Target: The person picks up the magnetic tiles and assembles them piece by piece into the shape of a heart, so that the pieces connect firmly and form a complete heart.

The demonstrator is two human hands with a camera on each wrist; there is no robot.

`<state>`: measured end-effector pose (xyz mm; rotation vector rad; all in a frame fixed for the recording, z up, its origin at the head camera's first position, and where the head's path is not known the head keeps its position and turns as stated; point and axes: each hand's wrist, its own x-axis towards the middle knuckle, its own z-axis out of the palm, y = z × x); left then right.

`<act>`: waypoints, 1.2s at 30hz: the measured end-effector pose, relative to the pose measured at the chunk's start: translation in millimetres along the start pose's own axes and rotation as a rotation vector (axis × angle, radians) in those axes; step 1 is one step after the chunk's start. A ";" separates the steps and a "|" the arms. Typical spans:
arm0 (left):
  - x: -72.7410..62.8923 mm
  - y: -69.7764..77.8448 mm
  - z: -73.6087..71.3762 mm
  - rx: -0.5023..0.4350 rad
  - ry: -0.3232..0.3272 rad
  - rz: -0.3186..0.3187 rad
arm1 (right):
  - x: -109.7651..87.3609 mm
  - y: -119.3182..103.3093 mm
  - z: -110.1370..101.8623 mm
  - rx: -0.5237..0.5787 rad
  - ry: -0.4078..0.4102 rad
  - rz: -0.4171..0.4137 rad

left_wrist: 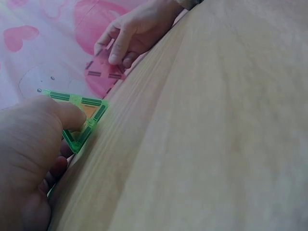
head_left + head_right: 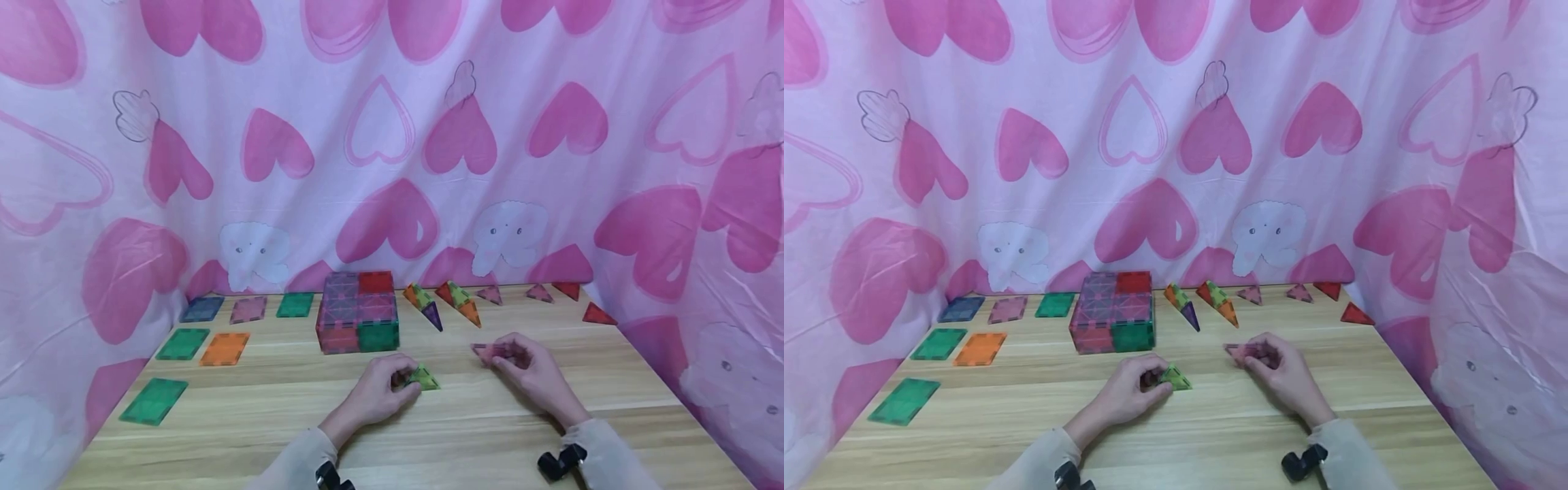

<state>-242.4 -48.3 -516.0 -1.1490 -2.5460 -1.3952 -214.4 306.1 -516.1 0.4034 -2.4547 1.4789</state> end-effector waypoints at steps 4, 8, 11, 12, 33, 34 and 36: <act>-0.5 0.4 -0.9 0.001 -0.004 0.000 | -6.3 -19.4 27.2 0.071 -0.075 0.006; 0.3 1.1 -2.2 0.006 -0.004 0.002 | -12.0 -38.6 50.7 0.069 -0.110 0.036; 0.7 1.3 -3.0 0.012 -0.003 0.006 | -13.9 -46.2 60.6 0.061 -0.129 0.028; 0.8 1.3 -3.2 0.014 -0.002 0.006 | -14.1 -47.5 62.7 0.056 -0.128 0.024; -0.3 1.7 -0.9 0.017 -0.004 0.005 | 3.1 7.2 -17.4 -0.111 0.375 0.027; -0.4 1.6 -1.0 0.016 -0.005 0.002 | 3.6 13.8 -27.6 -0.127 0.420 0.049; -0.6 1.7 -1.5 0.013 -0.007 -0.001 | 4.4 25.7 -48.3 -0.152 0.504 0.104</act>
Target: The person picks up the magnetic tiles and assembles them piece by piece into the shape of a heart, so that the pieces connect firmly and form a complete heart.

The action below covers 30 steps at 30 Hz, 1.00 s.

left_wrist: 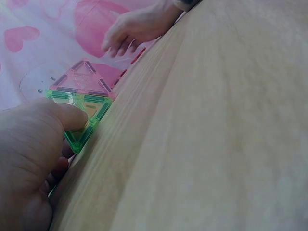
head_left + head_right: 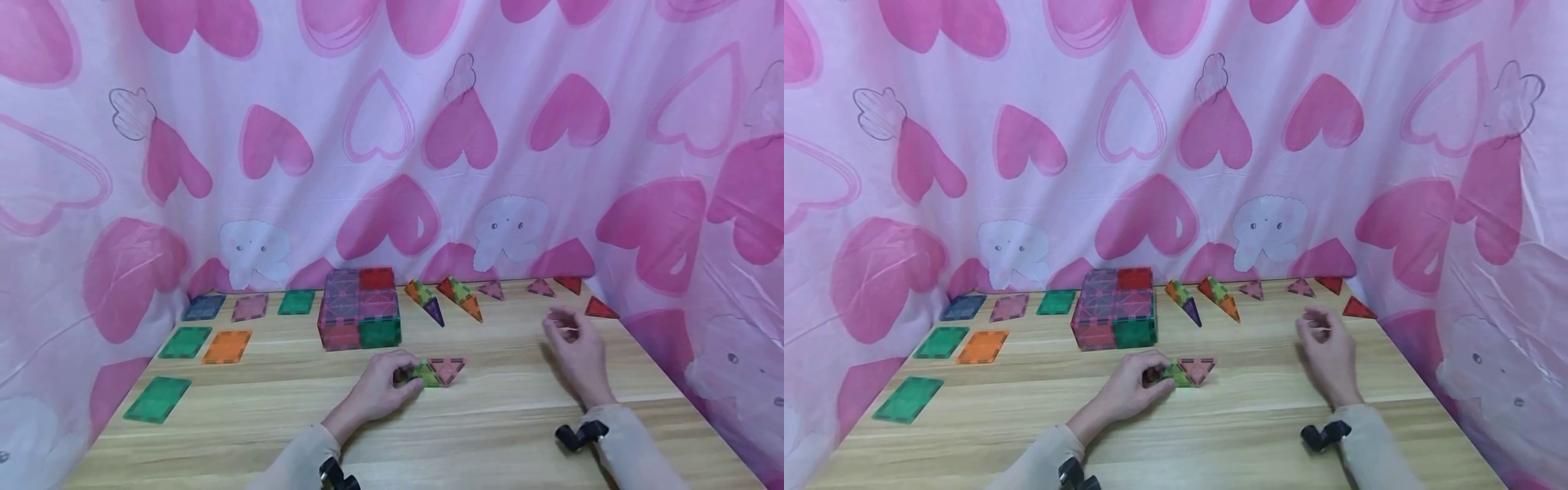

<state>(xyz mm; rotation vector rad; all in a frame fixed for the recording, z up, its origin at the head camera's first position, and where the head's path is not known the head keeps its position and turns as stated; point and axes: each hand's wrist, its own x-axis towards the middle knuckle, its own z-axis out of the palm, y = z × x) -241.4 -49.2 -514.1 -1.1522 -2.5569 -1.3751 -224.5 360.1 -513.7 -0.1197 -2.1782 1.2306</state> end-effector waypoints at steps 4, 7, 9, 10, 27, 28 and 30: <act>0.3 -1.0 -0.6 0.005 0.002 -0.004 | 20.8 23.3 -30.0 -0.049 0.132 0.133; 0.8 -2.0 0.3 0.009 0.000 0.007 | 30.2 34.7 -48.9 -0.099 0.205 0.200; 0.9 -2.3 0.9 0.011 -0.003 0.012 | 33.5 39.8 -58.2 -0.151 0.225 0.220; 0.9 -2.4 1.2 0.012 -0.004 0.013 | 34.7 42.2 -62.3 -0.179 0.225 0.224; 0.3 -1.1 2.0 -0.006 -0.008 -0.020 | 40.1 64.8 -70.1 -0.526 -0.193 -0.070; 0.0 -1.1 1.8 -0.005 -0.006 -0.021 | 39.4 64.6 -69.1 -0.523 -0.180 -0.065; -0.1 -0.8 1.1 -0.001 -0.004 -0.023 | 38.2 63.7 -67.2 -0.506 -0.154 -0.060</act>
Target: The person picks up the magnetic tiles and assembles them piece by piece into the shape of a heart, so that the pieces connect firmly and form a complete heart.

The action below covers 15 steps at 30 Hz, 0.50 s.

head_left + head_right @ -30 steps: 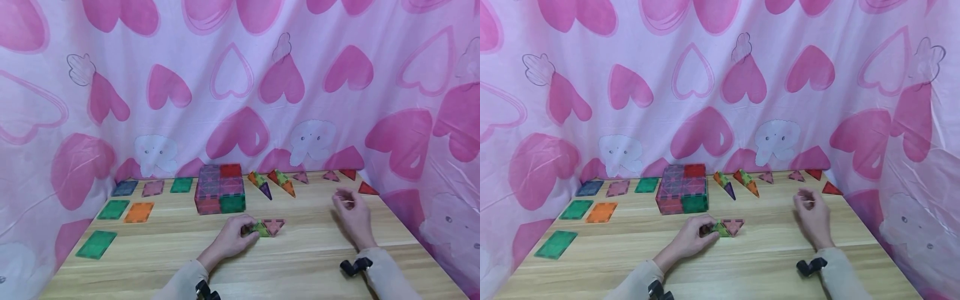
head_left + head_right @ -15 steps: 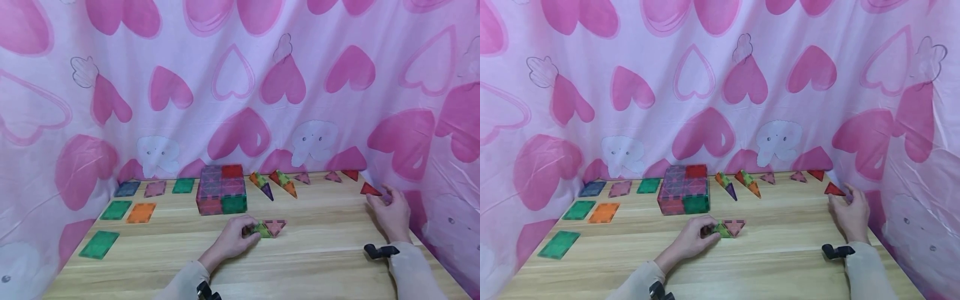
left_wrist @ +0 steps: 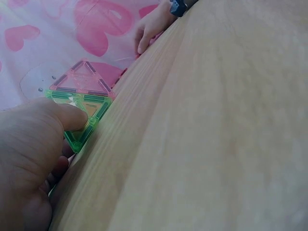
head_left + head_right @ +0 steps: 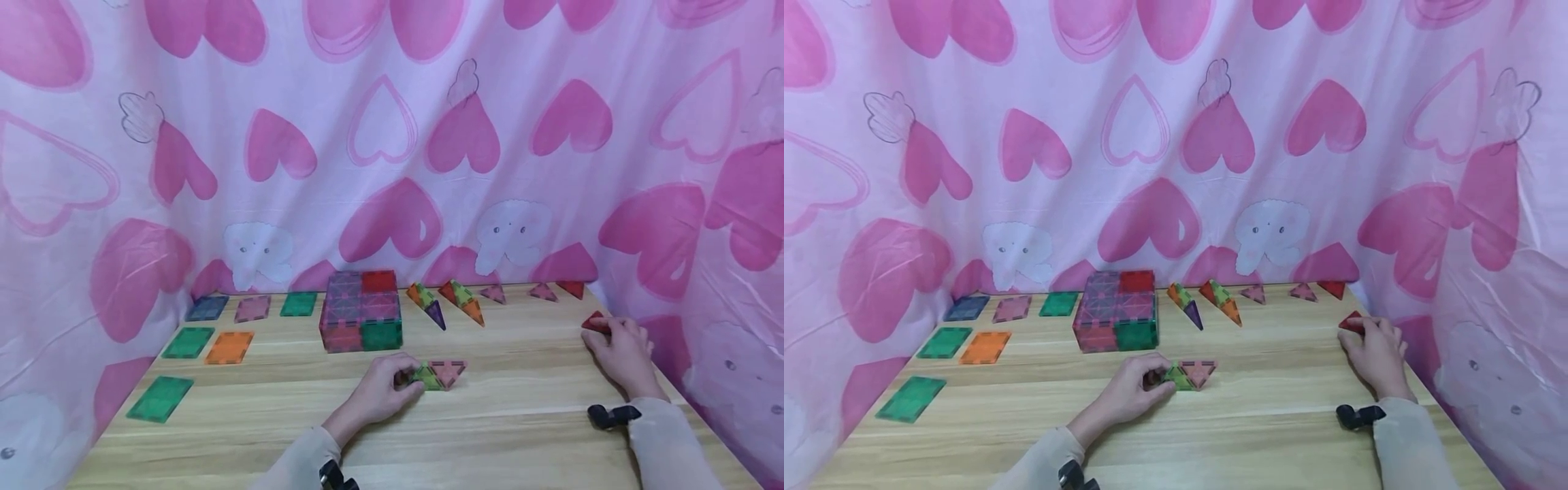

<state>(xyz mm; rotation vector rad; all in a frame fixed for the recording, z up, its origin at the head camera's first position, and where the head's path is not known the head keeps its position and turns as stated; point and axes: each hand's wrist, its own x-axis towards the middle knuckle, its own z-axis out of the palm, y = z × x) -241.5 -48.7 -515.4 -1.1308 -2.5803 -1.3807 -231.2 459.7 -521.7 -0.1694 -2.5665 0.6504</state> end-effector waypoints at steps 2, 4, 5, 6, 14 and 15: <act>-0.2 0.7 -0.6 0.005 0.001 0.001 | -0.7 -1.8 0.2 0.017 0.018 -0.001; -0.3 1.0 -0.9 0.009 0.002 0.002 | -1.2 -3.6 0.8 0.020 0.025 -0.010; -0.1 0.9 -1.0 0.009 0.001 0.002 | -1.5 -4.7 0.9 0.026 0.023 -0.019; -0.1 0.9 -1.0 0.009 0.001 0.002 | -1.6 -5.4 0.9 0.032 0.020 -0.027; -0.6 -0.1 -0.4 0.008 0.002 0.012 | -6.4 -8.9 -1.2 0.116 -0.021 0.009; -0.5 -0.2 -0.2 0.008 0.002 0.013 | -7.4 -9.4 -1.7 0.119 -0.021 0.007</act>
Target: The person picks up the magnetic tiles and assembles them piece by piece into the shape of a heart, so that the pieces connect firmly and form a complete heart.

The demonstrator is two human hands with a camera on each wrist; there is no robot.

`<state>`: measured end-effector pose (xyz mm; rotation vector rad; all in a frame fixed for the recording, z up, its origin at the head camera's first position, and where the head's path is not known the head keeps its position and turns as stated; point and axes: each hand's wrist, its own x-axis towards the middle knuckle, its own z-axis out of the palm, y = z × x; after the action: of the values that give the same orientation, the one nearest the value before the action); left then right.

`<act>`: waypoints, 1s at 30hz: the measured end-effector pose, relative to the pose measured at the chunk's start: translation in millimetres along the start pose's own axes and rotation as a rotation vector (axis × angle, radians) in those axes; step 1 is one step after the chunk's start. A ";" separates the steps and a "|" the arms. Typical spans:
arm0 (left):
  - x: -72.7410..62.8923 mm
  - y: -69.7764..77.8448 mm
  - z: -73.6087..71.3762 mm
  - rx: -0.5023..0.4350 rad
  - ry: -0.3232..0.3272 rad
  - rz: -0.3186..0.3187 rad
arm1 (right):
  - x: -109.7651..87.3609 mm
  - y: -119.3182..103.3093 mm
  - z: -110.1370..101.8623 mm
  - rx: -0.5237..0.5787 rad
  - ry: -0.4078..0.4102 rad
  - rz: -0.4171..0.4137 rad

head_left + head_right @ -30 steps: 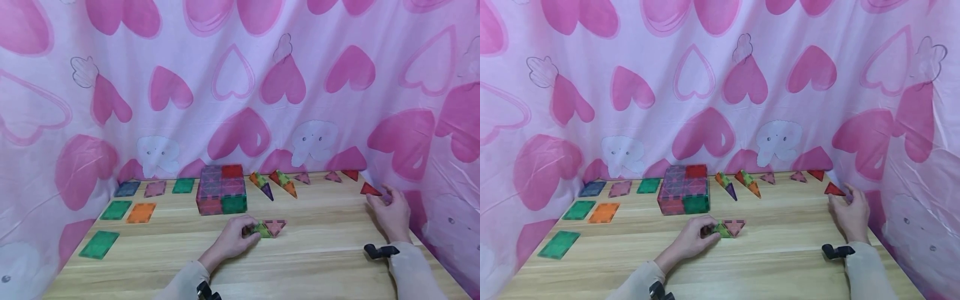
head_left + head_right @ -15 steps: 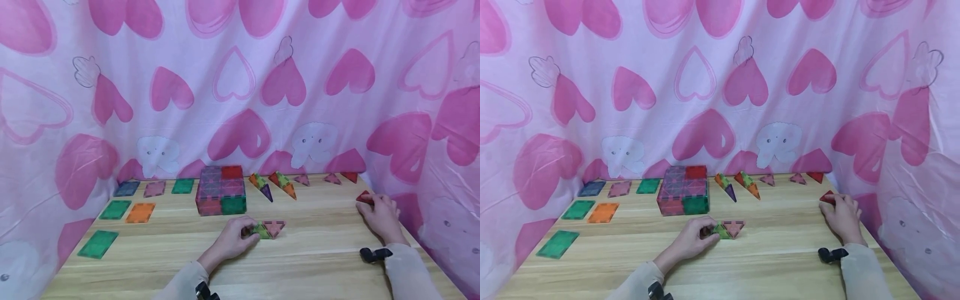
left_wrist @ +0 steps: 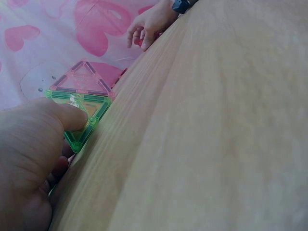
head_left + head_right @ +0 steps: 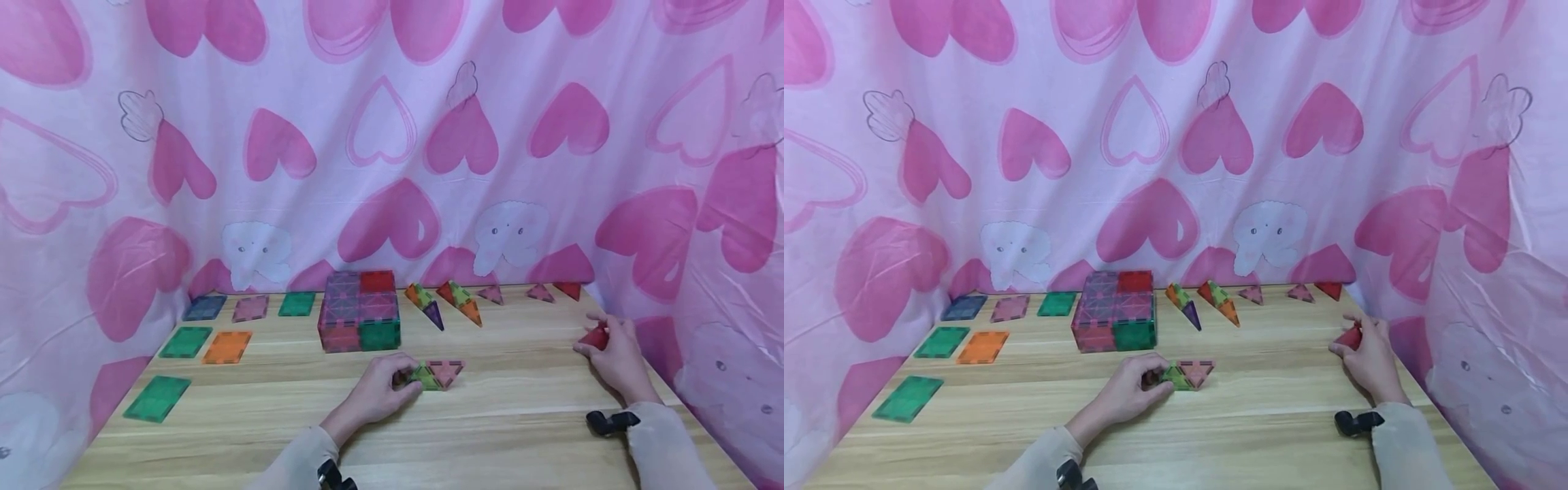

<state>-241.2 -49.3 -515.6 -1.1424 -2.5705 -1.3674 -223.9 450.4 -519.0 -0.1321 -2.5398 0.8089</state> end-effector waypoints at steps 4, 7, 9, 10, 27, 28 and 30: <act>0.1 -1.0 0.7 0.000 0.001 0.001 | -3.8 -3.6 0.2 0.022 -0.011 -0.064; 0.4 -1.6 1.2 0.000 -0.002 0.000 | -8.4 -11.5 3.1 0.079 -0.043 -0.120; 0.6 -2.0 1.4 -0.001 -0.003 -0.001 | -11.4 -20.0 7.0 0.120 -0.077 -0.142; 0.6 -2.1 1.5 0.000 -0.003 -0.002 | -12.9 -25.0 9.6 0.132 -0.096 -0.148; 0.5 -1.4 1.9 -0.002 -0.002 -0.006 | -49.8 -135.4 73.5 0.256 -0.439 -0.269; 0.3 -1.1 1.5 0.001 -0.002 -0.008 | -52.2 -140.9 76.5 0.262 -0.448 -0.279; 0.1 -0.7 0.9 0.005 -0.003 -0.014 | -56.7 -150.4 81.0 0.271 -0.461 -0.294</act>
<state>-241.4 -48.8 -516.5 -1.1289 -2.5873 -1.3621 -203.8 271.6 -514.6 0.5626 -2.7299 1.1538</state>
